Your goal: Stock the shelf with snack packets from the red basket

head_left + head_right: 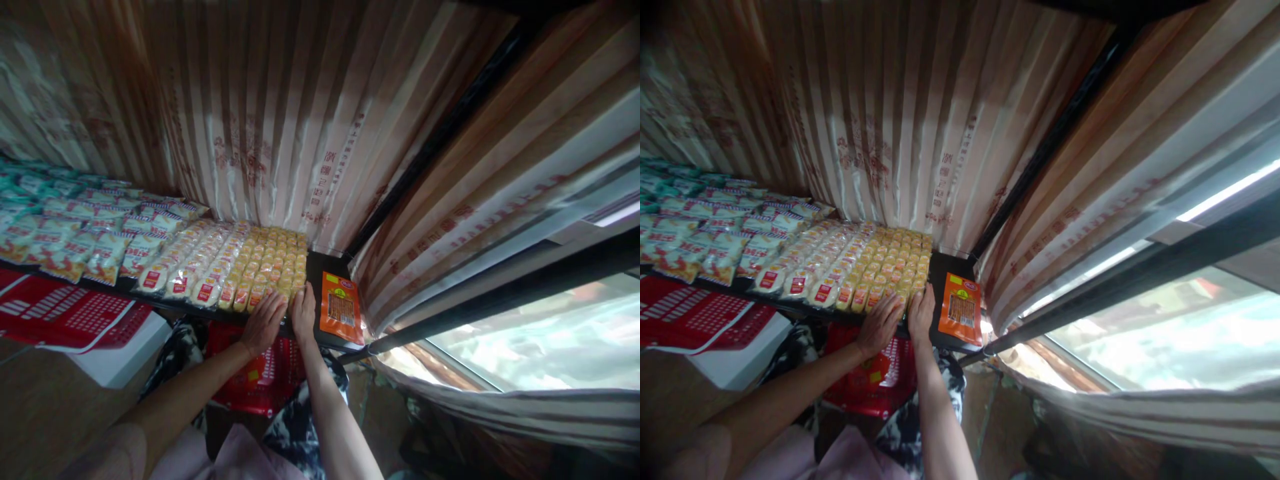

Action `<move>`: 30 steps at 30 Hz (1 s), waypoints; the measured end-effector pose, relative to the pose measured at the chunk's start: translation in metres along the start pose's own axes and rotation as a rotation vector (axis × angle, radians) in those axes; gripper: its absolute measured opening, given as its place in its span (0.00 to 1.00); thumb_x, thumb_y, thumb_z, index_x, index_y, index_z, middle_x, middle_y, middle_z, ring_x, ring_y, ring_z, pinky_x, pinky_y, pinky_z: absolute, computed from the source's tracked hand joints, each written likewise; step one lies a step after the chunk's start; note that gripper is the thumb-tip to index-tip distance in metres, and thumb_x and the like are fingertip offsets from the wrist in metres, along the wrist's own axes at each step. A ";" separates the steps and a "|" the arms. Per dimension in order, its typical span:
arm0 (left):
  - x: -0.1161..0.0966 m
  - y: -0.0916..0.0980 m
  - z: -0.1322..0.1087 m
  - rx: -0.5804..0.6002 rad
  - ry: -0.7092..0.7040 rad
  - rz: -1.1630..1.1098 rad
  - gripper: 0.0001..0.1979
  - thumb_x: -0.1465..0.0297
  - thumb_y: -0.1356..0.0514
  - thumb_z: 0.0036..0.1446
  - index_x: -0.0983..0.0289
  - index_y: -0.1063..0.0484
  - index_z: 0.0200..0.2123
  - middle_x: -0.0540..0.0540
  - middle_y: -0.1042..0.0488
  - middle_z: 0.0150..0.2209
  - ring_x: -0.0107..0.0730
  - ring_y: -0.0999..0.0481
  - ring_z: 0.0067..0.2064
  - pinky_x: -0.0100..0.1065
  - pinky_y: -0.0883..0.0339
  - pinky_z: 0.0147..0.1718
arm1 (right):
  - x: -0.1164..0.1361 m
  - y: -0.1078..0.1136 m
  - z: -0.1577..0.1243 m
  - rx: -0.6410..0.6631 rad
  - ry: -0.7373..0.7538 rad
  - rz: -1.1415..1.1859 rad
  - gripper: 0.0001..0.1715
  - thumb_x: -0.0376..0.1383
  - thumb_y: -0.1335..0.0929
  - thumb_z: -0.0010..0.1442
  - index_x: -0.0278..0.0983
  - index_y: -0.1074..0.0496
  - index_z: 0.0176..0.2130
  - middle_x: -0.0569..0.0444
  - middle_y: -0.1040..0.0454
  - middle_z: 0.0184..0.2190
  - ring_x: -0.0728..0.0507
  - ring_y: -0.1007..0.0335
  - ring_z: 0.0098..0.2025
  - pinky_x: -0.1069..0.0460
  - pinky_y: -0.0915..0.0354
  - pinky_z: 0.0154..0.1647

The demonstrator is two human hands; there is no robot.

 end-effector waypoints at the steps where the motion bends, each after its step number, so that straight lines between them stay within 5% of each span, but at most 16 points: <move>1: 0.001 -0.001 0.000 0.004 0.004 -0.010 0.21 0.78 0.52 0.60 0.69 0.38 0.57 0.64 0.34 0.58 0.43 0.48 0.67 0.49 0.39 0.60 | 0.000 -0.004 0.002 0.017 -0.019 0.005 0.37 0.51 0.48 0.64 0.29 0.41 0.60 0.36 0.39 0.60 0.38 0.45 0.63 0.40 0.46 0.62; 15: 0.004 -0.009 0.003 0.005 0.072 -0.075 0.16 0.73 0.49 0.62 0.66 0.35 0.53 0.64 0.35 0.57 0.45 0.47 0.66 0.50 0.38 0.58 | 0.008 -0.007 -0.003 0.048 -0.081 0.010 0.37 0.52 0.48 0.64 0.32 0.42 0.61 0.39 0.39 0.61 0.39 0.43 0.63 0.42 0.48 0.63; 30: 0.002 -0.011 0.013 0.019 0.076 -0.056 0.28 0.73 0.50 0.61 0.67 0.49 0.64 0.68 0.45 0.64 0.49 0.54 0.68 0.55 0.42 0.59 | 0.006 -0.005 -0.005 0.001 -0.049 0.001 0.34 0.51 0.47 0.65 0.33 0.39 0.59 0.40 0.36 0.59 0.39 0.41 0.61 0.42 0.45 0.61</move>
Point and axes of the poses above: each hand's wrist, its own z-axis towards the middle knuckle, its own y-axis out of the back of the hand, x = y × z, the point moved 8 cm from there along z, towards the middle knuckle
